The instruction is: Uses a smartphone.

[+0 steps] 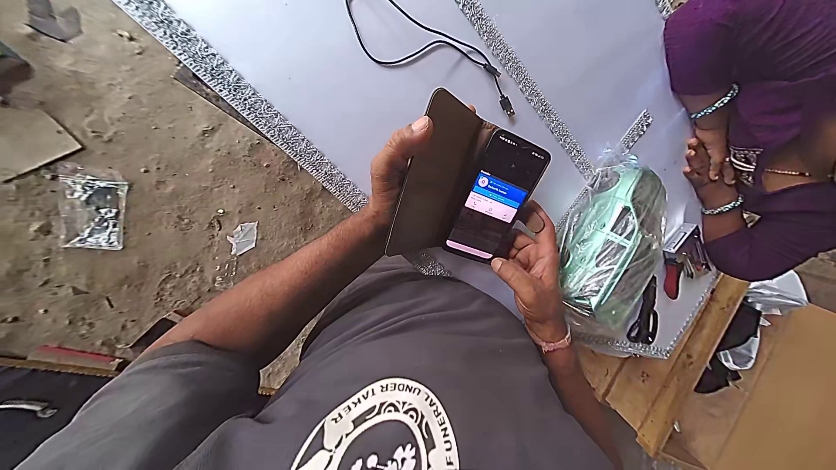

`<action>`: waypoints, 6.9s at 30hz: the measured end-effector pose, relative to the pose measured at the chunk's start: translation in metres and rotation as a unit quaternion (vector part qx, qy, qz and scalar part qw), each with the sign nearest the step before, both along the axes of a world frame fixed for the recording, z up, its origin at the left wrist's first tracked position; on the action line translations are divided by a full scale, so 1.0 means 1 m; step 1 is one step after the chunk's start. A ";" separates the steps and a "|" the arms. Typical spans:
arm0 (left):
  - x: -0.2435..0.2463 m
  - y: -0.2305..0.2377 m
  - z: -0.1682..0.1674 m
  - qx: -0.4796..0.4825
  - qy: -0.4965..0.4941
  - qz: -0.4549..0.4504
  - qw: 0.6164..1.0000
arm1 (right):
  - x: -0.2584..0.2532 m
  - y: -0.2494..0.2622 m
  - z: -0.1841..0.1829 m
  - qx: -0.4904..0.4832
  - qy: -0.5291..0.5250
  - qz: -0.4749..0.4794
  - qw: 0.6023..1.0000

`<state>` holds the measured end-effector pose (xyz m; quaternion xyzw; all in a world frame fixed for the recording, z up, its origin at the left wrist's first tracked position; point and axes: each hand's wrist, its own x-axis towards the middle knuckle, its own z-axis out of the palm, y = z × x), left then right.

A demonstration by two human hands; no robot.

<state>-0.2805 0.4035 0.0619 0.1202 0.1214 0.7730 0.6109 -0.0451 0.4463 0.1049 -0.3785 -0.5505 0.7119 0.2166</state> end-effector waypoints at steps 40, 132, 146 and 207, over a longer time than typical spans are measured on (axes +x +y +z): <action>0.003 -0.002 0.009 -0.041 0.037 -0.052 0.997 | -0.061 0.041 -0.013 0.134 -0.136 -0.191 0.963; 0.004 -0.003 0.010 -0.072 0.079 -0.054 0.993 | -0.056 0.031 0.007 0.571 -0.396 -0.036 0.718; 0.005 -0.002 0.010 -0.061 0.060 -0.052 0.995 | -0.030 0.012 0.010 0.575 -0.308 0.013 0.758; 0.005 0.004 0.009 -0.049 0.066 -0.034 0.996 | -0.016 0.010 0.005 0.568 -0.290 -0.050 0.768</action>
